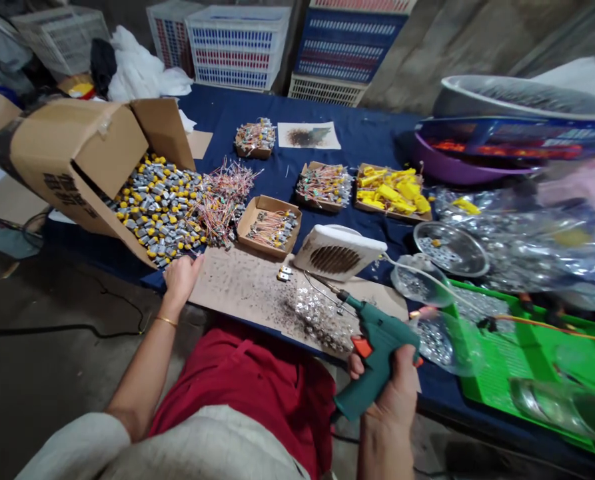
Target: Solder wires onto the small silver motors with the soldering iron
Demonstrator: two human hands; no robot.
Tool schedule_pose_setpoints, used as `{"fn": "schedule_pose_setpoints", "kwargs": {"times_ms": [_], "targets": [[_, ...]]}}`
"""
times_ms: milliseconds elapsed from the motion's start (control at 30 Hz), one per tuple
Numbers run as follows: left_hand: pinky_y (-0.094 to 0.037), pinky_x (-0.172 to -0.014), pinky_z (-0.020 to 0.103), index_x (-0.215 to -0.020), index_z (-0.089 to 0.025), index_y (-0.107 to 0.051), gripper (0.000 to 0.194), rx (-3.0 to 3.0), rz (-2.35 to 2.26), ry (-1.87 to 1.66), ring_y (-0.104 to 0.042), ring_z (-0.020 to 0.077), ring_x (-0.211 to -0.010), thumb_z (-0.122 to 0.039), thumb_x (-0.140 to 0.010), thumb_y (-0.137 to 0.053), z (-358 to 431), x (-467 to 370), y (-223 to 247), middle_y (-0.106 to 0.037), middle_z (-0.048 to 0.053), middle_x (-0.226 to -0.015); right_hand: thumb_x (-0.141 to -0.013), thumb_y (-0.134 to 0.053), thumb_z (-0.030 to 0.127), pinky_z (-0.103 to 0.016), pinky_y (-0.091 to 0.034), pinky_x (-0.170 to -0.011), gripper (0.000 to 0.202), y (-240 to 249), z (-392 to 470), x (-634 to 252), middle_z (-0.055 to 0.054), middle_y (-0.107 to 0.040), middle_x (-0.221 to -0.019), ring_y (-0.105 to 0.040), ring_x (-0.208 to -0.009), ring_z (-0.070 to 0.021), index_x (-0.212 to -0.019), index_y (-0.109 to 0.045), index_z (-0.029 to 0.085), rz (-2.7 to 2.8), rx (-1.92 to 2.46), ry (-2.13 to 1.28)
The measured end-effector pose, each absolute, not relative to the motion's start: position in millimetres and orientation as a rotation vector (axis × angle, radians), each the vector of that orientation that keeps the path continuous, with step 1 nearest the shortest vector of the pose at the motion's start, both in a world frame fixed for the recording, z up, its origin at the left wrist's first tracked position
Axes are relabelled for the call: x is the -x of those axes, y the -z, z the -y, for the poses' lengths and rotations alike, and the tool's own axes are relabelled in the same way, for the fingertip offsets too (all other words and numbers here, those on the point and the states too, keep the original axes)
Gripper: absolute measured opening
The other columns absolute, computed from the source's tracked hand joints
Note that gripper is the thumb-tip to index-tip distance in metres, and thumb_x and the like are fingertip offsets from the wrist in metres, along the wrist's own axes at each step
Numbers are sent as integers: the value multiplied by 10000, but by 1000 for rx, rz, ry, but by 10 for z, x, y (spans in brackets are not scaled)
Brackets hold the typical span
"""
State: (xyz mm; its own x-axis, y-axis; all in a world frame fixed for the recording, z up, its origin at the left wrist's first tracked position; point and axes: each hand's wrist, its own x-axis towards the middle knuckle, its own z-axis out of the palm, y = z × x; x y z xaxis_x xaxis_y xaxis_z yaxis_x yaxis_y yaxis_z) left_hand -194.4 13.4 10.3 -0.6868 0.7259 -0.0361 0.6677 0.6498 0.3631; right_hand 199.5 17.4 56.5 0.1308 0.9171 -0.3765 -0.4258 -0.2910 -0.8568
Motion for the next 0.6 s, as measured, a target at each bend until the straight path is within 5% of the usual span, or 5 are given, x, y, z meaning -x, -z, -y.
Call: {"fn": "schedule_pose_setpoints", "kwargs": {"times_ms": [100,267,433,600], "targets": [[-457,-748,393,-887,-134,-745,546,-1018,-2778,-464,-664,336,-882,-595,-892,-454,-250,1960,-53,-713,228,-890,-669,-711,712,-236,-362,-310,541,-569,-327,-1777,-6,-654,-622,-485,-376,-110,-886,-666,218,583,1195,-1504],[-458,-733,330,-972,-163,-728,321,-891,-2778,-776,-668,273,-850,-410,-867,-552,-341,2022,67,-726,154,-882,-710,-568,805,-268,-419,-341,624,-617,-595,-1246,-21,-613,-538,-507,-381,-136,-810,-675,199,686,1193,-1672],[-433,-615,223,-860,-157,-685,245,-1017,-2202,-1233,-588,138,-624,-382,-779,-629,-198,1874,159,-666,14,-695,-749,-573,766,-310,-524,-448,582,-647,-629,-1092,-43,-680,-624,-631,-489,-188,-848,-672,202,753,1190,-1639],[-452,-651,232,-755,-158,-664,177,-1253,-1836,-1045,-604,140,-661,-333,-751,-635,-282,1307,154,-672,13,-694,-753,-527,798,-312,-518,-425,621,-579,-521,-1279,-37,-653,-556,-630,-461,-201,-817,-659,195,667,1261,-1616]]}}
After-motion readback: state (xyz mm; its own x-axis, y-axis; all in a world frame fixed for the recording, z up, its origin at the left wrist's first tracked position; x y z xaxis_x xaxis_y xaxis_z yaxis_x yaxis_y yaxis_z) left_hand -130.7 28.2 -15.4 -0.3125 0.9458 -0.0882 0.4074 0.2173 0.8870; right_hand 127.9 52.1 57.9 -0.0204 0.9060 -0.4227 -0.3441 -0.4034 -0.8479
